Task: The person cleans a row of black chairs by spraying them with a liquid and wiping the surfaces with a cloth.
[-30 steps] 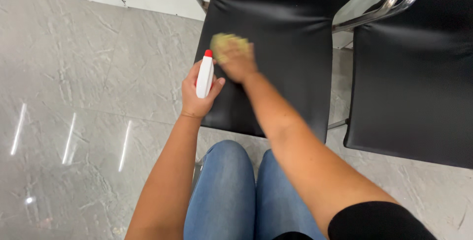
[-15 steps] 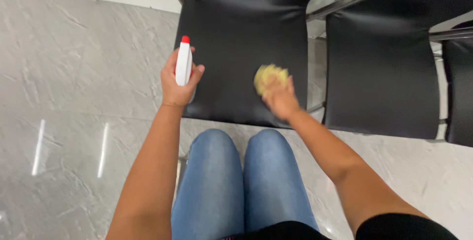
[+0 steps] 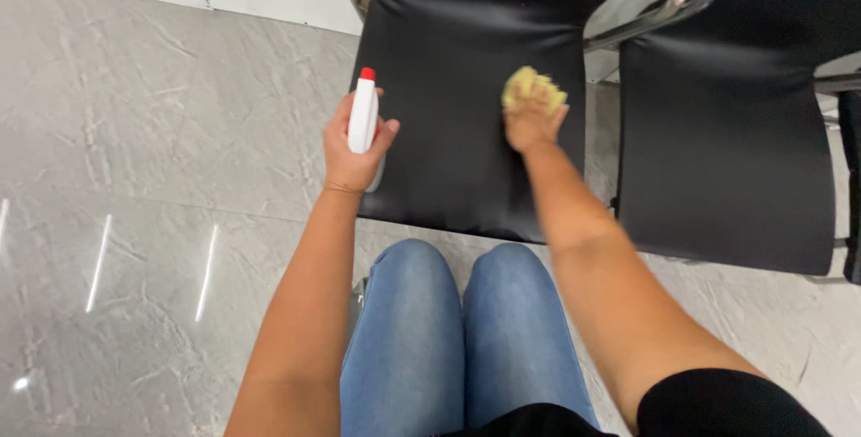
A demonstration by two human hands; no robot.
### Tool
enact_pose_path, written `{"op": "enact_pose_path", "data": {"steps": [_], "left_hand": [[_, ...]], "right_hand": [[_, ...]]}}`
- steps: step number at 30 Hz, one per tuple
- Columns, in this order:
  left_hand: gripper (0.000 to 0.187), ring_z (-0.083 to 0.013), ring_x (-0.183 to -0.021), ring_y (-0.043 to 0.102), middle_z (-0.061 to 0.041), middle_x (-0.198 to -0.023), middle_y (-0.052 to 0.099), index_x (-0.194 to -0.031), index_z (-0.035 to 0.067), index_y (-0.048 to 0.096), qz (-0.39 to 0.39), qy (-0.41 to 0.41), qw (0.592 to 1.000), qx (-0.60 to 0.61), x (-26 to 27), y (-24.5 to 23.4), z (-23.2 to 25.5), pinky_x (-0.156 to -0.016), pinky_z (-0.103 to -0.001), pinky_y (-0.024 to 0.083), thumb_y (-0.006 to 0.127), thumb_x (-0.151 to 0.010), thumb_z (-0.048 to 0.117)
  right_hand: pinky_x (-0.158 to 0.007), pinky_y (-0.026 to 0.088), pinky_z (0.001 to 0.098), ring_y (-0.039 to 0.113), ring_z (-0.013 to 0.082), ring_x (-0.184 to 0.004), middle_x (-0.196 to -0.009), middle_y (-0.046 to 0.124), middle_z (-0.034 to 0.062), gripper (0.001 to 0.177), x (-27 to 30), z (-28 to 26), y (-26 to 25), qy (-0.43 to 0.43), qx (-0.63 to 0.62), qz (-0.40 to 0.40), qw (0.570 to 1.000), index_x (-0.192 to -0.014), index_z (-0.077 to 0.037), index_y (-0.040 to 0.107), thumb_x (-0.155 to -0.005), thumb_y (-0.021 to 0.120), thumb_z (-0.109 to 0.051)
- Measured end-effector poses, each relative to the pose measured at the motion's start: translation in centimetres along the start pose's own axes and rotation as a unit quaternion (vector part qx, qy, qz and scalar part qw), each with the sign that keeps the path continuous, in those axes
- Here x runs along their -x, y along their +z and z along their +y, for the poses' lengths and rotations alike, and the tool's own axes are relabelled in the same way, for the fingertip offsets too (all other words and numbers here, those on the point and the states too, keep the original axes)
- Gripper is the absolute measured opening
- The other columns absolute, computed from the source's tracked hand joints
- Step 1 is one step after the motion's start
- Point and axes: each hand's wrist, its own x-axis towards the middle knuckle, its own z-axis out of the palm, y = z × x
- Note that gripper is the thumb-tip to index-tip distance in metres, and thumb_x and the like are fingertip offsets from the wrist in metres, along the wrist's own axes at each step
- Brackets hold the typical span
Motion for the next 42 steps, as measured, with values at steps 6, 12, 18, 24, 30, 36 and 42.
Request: {"op": "enact_pose_path", "data": {"steps": [6,12,18,24,30,36,42], "left_hand": [[0.047,-0.0052,-0.073,0.056,0.004,-0.077,0.058,-0.13,0.002,0.064,-0.005,0.002,1.0,0.002,0.1,0.0,-0.2,-0.079,-0.023,0.052,0.082,-0.088,0.008],[0.045,-0.0046,-0.071,0.058,0.005,-0.076,0.061,-0.128,0.004,0.064,-0.009,-0.011,1.0,-0.022,0.2,-0.2,0.1,-0.074,-0.023,0.051,0.081,-0.087,0.008],[0.045,-0.0046,-0.073,0.055,0.005,-0.077,0.059,-0.131,0.003,0.062,-0.02,0.011,1.0,0.019,0.3,-0.7,-0.5,-0.078,-0.023,0.051,0.081,-0.09,0.005],[0.047,-0.0039,-0.073,0.053,0.006,-0.079,0.058,-0.132,0.004,0.064,0.005,0.009,1.0,0.017,-0.1,-0.5,-1.5,-0.074,-0.022,0.049,0.083,-0.089,0.008],[0.051,-0.0032,-0.071,0.053,0.006,-0.077,0.058,-0.131,0.006,0.064,-0.001,-0.031,1.0,0.003,0.2,0.4,-0.5,-0.073,-0.021,0.048,0.084,-0.085,0.011],[0.05,-0.0052,-0.085,0.059,0.003,-0.097,0.067,-0.133,0.003,0.063,0.001,0.04,0.999,-0.008,0.1,-0.4,-0.7,-0.085,-0.024,0.053,0.081,-0.086,0.004],[0.045,-0.005,-0.074,0.057,0.004,-0.078,0.06,-0.13,0.002,0.064,-0.009,-0.003,1.0,0.005,0.3,-0.4,0.1,-0.082,-0.023,0.053,0.079,-0.088,0.005]], "right_hand": [[-0.122,0.01,0.0743,0.017,0.0291,-0.162,-0.169,0.029,0.0107,0.059,8.9,-13.7,2.3,-0.212,0.011,-0.086,0.973,-0.159,-0.017,0.04,-0.106,0.052,-0.039],[-0.115,0.004,0.0745,0.016,0.0317,-0.157,-0.167,0.028,0.0109,0.057,15.7,-8.0,0.1,-0.329,0.002,-0.121,0.937,-0.154,-0.024,0.042,-0.099,0.051,-0.036],[-0.117,-0.002,0.0773,0.02,0.0333,-0.159,-0.167,0.031,0.0114,0.059,14.6,7.4,0.7,-0.052,-0.013,0.033,0.998,-0.161,-0.023,0.037,-0.104,0.037,-0.036],[-0.118,0.006,0.0693,0.013,0.0479,-0.153,-0.167,0.021,0.0264,0.064,8.2,4.7,5.0,-0.02,-0.04,0.162,0.986,-0.161,-0.01,0.033,-0.105,0.045,-0.038],[-0.125,0.012,0.0628,0.021,0.0382,-0.157,-0.168,0.026,0.0202,0.059,3.6,-16.7,4.3,-0.194,-0.075,-0.058,0.976,-0.159,-0.018,0.034,-0.107,0.042,-0.045],[-0.119,0.003,0.0653,0.01,0.0334,-0.157,-0.171,0.014,0.0088,0.063,3.4,-17.5,0.9,-0.302,-0.12,-0.114,0.939,-0.161,-0.023,0.025,-0.102,0.034,-0.043],[-0.119,-0.005,0.0688,0.006,0.0332,-0.158,-0.171,0.01,0.0102,0.067,-1.4,-3.1,-1.1,-0.023,0.015,-0.078,0.997,-0.163,-0.023,0.021,-0.104,0.034,-0.05]]}}
